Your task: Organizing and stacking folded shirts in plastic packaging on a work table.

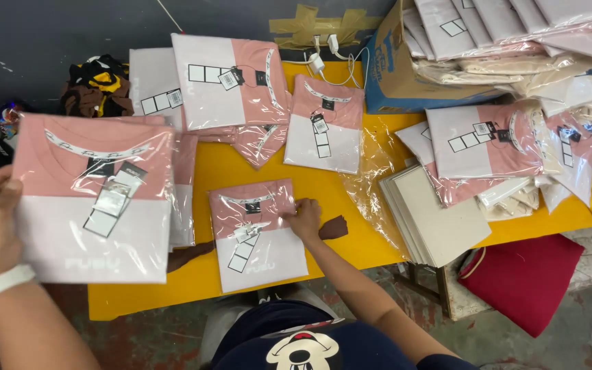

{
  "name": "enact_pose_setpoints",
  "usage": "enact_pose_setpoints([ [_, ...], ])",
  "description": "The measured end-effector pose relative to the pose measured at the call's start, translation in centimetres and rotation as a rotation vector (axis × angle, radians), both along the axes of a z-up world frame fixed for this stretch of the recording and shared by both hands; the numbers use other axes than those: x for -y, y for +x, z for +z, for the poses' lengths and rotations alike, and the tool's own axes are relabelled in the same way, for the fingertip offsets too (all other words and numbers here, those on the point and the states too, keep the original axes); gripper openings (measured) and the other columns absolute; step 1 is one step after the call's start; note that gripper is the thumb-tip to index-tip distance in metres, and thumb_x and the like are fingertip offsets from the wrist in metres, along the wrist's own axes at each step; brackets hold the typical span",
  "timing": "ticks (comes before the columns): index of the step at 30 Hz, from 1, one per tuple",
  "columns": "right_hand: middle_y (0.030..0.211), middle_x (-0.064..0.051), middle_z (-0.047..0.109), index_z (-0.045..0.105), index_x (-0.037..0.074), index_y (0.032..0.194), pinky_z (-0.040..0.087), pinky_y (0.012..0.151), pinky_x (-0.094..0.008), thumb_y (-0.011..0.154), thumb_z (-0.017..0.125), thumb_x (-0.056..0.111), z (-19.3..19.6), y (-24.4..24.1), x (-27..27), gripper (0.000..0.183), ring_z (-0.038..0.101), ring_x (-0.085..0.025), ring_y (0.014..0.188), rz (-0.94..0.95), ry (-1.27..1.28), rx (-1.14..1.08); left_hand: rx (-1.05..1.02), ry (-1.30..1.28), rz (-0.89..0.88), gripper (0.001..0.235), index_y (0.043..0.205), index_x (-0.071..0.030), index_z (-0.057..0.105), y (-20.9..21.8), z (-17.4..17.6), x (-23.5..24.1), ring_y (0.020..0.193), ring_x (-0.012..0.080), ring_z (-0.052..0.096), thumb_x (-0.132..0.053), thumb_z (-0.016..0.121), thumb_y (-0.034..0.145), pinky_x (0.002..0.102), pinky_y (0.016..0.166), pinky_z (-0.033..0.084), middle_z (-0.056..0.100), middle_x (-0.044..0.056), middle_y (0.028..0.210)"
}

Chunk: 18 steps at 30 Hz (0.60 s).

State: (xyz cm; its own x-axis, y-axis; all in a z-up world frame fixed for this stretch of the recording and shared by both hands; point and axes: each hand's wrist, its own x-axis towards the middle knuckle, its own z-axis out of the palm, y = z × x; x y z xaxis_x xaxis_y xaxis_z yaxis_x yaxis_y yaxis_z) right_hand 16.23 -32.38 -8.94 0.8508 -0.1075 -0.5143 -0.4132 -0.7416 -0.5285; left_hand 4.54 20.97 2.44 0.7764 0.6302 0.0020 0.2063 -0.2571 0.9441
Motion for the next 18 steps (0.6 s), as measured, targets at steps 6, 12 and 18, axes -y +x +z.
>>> enact_pose_setpoints([
  [6,0.109,-0.007,0.059,0.037,0.015,0.11,0.051,0.08,-0.036,0.1,0.056,0.024,0.8,-2.3,0.4,0.024,0.061,-0.023,0.099,0.035,0.44,0.081,0.151,0.697,0.061,0.038,0.13,0.015,0.072,1.1,-11.8,-2.5,0.102,0.0422,0.06,0.014,0.057,0.095,0.045,0.089,0.048,0.064,0.031,0.117],
  [12,0.107,-0.002,0.058,0.049,0.021,0.123,0.044,0.086,-0.034,0.09,0.058,0.035,0.8,-0.3,13.2,0.038,0.054,-0.015,0.094,-0.271,0.512,0.191,-0.188,0.357,0.168,0.033,0.138,0.01,0.06,2.6,-8.6,1.4,0.109,0.0446,0.059,-0.014,0.053,0.115,0.051,0.087,0.044,0.064,0.029,0.13],
  [18,0.112,-0.006,0.064,0.047,0.017,0.136,0.055,0.08,-0.035,0.089,0.07,0.029,10.3,6.4,30.2,0.054,0.065,-0.02,0.093,-0.914,0.515,0.523,-0.429,0.099,0.08,0.048,0.151,0.003,0.047,2.6,-4.9,2.2,0.122,0.0421,0.052,-0.028,0.056,0.115,0.053,0.093,0.039,0.054,0.024,0.143],
])
